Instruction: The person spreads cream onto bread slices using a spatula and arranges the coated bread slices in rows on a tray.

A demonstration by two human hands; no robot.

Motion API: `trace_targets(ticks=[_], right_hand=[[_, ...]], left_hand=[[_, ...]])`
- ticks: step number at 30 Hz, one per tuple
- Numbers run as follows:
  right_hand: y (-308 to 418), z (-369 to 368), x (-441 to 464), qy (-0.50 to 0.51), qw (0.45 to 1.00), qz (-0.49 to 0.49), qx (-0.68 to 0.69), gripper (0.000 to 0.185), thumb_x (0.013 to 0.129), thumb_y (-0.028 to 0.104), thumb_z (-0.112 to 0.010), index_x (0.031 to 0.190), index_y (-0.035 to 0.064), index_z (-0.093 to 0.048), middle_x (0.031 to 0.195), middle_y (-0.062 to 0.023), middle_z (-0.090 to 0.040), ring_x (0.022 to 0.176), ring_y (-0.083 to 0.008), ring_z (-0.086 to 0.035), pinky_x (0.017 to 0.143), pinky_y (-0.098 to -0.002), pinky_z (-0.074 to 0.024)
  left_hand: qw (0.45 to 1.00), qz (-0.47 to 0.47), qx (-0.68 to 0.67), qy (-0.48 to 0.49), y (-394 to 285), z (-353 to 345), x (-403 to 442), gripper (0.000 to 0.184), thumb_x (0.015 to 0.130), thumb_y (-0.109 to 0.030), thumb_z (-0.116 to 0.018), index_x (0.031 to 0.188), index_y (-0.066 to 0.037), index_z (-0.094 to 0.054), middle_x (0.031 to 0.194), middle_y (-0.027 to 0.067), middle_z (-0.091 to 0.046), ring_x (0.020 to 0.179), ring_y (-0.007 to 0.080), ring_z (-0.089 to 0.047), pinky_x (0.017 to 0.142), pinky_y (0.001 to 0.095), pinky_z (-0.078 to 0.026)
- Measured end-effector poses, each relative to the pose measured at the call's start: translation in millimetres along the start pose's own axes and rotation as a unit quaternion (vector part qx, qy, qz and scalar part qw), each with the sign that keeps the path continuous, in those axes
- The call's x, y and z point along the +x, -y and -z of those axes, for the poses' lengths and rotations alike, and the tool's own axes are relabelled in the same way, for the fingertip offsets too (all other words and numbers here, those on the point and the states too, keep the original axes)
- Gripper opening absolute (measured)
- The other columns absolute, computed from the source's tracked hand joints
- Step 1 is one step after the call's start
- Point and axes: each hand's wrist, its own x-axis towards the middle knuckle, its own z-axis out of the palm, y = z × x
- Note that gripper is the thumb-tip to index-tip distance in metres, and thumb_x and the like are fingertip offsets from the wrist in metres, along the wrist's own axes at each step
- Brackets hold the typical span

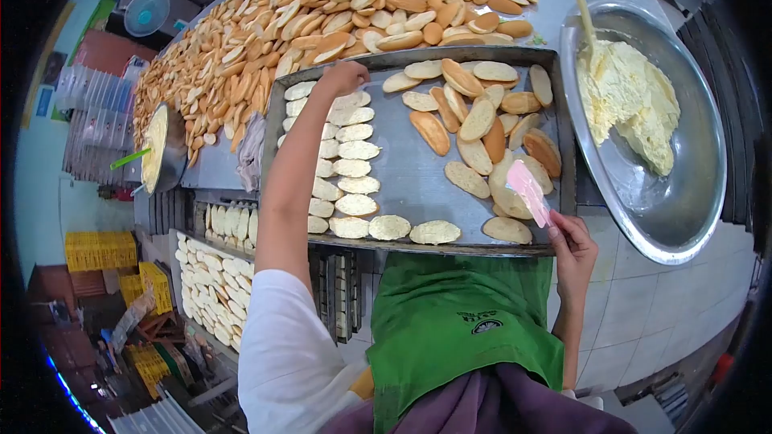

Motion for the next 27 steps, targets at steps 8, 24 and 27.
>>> trace_targets(ticks=[8,24,27], right_hand=[[29,13,-3,0.016,0.993,0.098,-0.063,0.019,0.077,-0.003,-0.055,0.095,-0.0014,-0.063,0.085,-0.0079,-0.057,0.075,-0.0134,-0.053,0.065,-0.0221,-0.0429],[40,153,177,0.134,0.800,-0.173,-0.559,0.012,0.064,0.001,-0.049,0.062,-0.0041,-0.060,0.054,-0.0165,-0.058,0.043,-0.0231,-0.056,0.041,-0.0352,-0.0430],[19,140,199,0.141,0.858,-0.169,-0.464,0.016,0.064,0.006,-0.051,0.054,-0.0059,-0.056,0.048,-0.0119,-0.054,0.035,-0.0182,-0.048,0.034,-0.0315,-0.0357]], left_hand=[[0.981,-0.029,-0.169,-0.092,-83,-20,16,0.037,0.074,-0.036,-0.062,0.096,-0.007,-0.059,0.087,0.0117,-0.062,0.082,0.0265,-0.060,0.072,0.0361,-0.046],[0.691,0.023,-0.718,-0.084,-128,18,-89,0.030,0.091,-0.019,-0.037,0.117,-0.002,-0.039,0.105,0.0131,-0.054,0.083,0.0191,-0.055,0.068,0.0297,-0.047],[0.549,0.008,-0.834,-0.051,-132,5,-126,0.033,0.093,-0.019,-0.032,0.120,0.000,-0.033,0.111,0.0156,-0.050,0.087,0.0211,-0.054,0.073,0.0319,-0.048]])
